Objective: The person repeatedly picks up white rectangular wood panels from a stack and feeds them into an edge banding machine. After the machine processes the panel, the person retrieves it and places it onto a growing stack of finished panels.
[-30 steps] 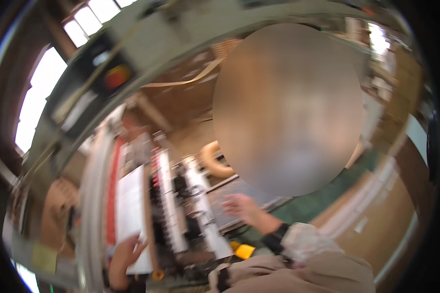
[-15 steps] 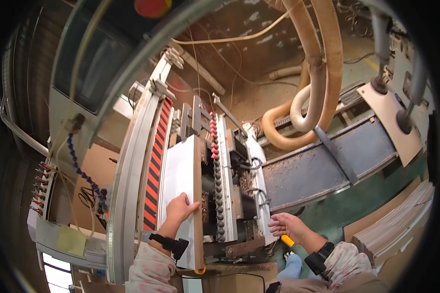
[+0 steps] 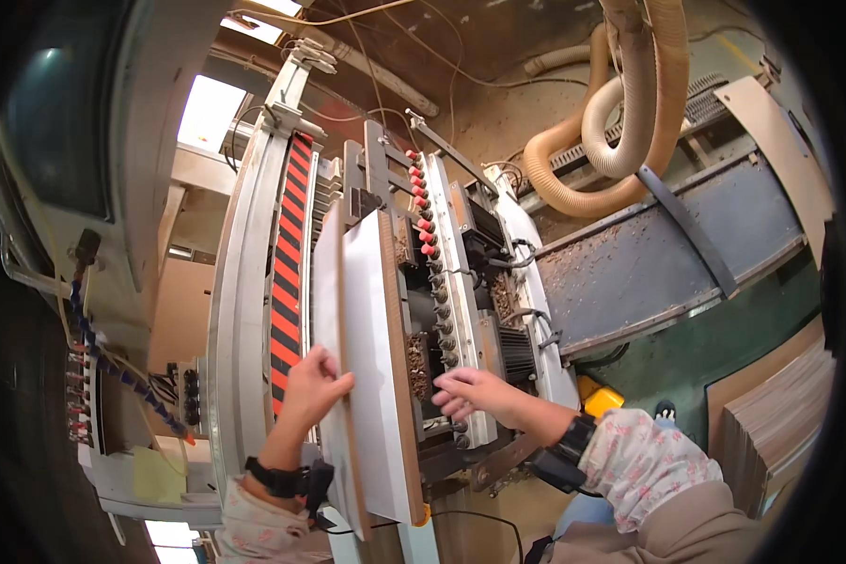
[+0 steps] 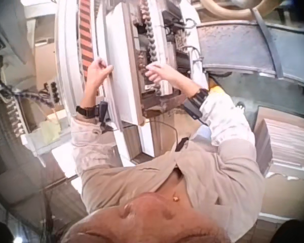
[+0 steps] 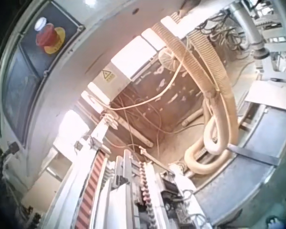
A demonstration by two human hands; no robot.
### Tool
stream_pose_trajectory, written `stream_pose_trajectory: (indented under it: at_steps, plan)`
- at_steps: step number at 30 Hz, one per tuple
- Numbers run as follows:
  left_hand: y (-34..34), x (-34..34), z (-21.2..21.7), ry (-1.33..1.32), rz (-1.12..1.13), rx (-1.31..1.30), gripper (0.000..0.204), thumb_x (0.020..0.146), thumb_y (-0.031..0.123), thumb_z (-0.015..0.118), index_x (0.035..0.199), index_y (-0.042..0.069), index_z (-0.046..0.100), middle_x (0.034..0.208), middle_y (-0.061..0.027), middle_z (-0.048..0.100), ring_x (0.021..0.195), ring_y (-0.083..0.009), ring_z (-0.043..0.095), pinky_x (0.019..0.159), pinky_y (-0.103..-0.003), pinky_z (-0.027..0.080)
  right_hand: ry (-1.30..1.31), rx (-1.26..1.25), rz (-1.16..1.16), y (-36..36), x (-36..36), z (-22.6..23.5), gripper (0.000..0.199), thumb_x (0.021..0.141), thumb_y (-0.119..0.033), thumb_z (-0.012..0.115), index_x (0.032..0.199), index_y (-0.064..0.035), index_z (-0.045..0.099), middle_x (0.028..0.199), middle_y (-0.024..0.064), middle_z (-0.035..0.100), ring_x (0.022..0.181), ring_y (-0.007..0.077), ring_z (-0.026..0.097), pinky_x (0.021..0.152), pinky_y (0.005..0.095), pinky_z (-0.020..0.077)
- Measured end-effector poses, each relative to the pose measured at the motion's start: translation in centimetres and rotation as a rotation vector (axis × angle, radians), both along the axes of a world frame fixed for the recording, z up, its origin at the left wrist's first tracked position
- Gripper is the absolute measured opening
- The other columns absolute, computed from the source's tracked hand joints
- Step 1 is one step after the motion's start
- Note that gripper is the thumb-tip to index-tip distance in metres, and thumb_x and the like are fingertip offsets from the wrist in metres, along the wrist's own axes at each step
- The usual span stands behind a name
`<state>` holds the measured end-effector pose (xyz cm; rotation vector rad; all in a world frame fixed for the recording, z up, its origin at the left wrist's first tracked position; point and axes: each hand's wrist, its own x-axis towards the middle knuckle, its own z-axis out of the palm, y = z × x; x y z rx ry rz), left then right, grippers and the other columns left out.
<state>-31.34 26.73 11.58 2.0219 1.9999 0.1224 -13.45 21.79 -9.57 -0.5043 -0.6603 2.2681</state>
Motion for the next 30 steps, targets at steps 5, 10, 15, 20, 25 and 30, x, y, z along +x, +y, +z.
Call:
stream_pose_trajectory:
  at_steps: [5,10,15,20,25,30]
  plan:
    - [-0.3,-0.8,3.4,-0.231,0.088,-0.058,0.024,0.07,0.005,0.064,0.069,0.007,0.04,0.058,0.003,0.045,0.051,-0.0038,0.043,0.045,-0.018,0.037,-0.034,0.029,-0.078,4.4,-3.7,2.8,0.045,0.086,-0.035,0.056,0.116,-0.004,0.045,0.102,0.0065,0.056,0.089,0.0136,0.054,0.076,0.0289,0.047]
    - [-0.3,-0.3,2.9,-0.284,0.105,-0.068,0.026,0.07,0.004,0.065,0.071,0.008,0.04,0.058,0.0039,0.043,0.049,-0.0029,0.04,0.043,-0.018,0.034,0.003,0.071,-0.088,5.8,-4.6,3.2,0.053,0.08,-0.033,0.062,0.12,-0.0043,0.042,0.107,0.0062,0.053,0.097,0.0146,0.05,0.077,0.0315,0.0442]
    - [-0.4,0.8,0.8,-0.186,0.035,-0.062,0.027,0.068,0.005,0.068,0.073,0.007,0.041,0.057,0.0055,0.039,0.049,-0.0016,0.033,0.044,-0.018,0.028,0.014,0.104,-0.254,6.0,-6.3,3.1,0.07,0.073,-0.033,0.07,0.124,0.0,0.035,0.113,0.0123,0.051,0.104,0.02,0.049,0.083,0.0335,0.0426]
    - [-0.1,1.3,1.0,-0.15,-0.018,-0.102,0.03,0.068,0.008,0.069,0.077,0.007,0.041,0.057,0.0061,0.036,0.051,-0.0019,0.031,0.045,-0.018,0.027,-0.273,0.05,-0.366,6.4,-8.0,6.1,0.121,0.05,-0.052,0.079,0.13,0.0112,0.013,0.129,0.0279,0.032,0.121,0.0322,0.035,0.099,0.036,0.0318]
    - [0.2,2.7,0.6,0.027,0.006,-0.186,0.035,0.065,0.011,0.072,0.079,0.007,0.04,0.056,0.0058,0.035,0.05,-0.0032,0.031,0.044,-0.02,0.029,-0.283,0.038,-0.392,6.4,-8.8,5.6,0.125,0.049,-0.055,0.078,0.131,0.0108,0.011,0.133,0.0291,0.025,0.123,0.0345,0.032,0.099,0.0369,0.0317]
    - [0.2,1.3,0.9,-0.005,0.034,-0.133,0.031,0.064,0.003,0.065,0.077,0.008,0.037,0.057,0.0048,0.039,0.049,-0.0023,0.037,0.043,-0.017,0.032,-0.291,0.045,-0.325,6.4,-7.7,5.3,0.115,0.055,-0.062,0.071,0.127,0.0135,0.022,0.123,0.0304,0.039,0.115,0.0344,0.043,0.095,0.0365,0.0369]
